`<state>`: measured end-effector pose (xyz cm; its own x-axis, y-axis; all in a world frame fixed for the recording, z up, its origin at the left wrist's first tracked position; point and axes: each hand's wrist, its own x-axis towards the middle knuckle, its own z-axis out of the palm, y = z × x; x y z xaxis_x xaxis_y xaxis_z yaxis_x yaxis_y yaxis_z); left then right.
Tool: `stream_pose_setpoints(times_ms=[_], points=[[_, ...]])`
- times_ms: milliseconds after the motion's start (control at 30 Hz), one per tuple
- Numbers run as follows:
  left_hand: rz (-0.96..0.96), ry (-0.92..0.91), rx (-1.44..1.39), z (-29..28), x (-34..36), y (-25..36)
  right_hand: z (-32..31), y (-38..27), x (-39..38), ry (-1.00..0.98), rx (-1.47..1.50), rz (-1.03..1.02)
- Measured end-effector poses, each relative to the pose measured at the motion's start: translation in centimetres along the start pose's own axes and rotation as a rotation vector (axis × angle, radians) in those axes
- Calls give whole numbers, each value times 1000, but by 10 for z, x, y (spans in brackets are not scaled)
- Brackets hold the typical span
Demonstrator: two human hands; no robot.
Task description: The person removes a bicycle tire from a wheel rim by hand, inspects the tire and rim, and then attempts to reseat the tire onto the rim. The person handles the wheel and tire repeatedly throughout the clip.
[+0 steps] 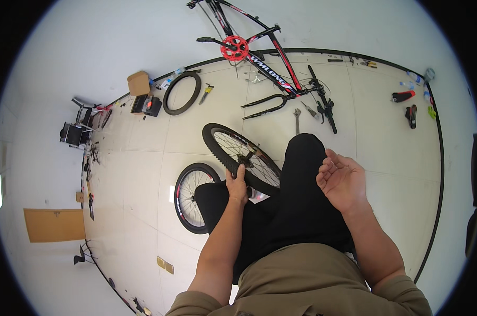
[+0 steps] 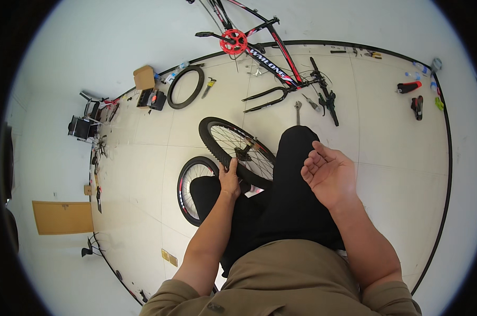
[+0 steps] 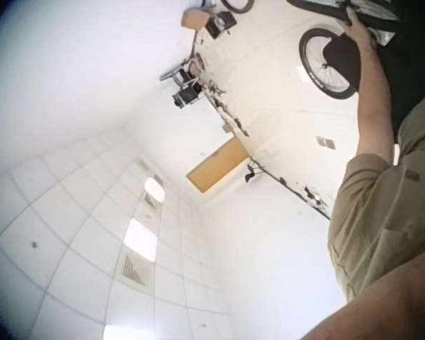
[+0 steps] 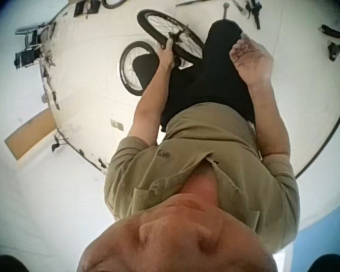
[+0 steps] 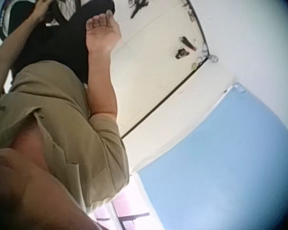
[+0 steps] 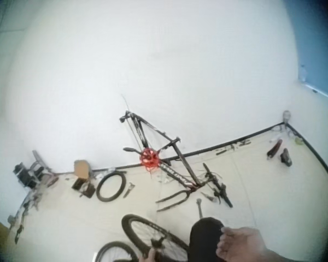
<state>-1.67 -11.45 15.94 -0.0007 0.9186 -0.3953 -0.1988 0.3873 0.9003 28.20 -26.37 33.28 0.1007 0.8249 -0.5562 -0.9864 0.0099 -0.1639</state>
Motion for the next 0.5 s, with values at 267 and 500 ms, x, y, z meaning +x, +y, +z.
stream_pose_setpoints(times_ms=[267, 500], points=[[0, -10, -8, 16, 4, 7, 0, -1, -4, 72, -33, 11], [-4, -10, -60, 18, 4, 1, 2, 2, -4, 79, -53, 32]])
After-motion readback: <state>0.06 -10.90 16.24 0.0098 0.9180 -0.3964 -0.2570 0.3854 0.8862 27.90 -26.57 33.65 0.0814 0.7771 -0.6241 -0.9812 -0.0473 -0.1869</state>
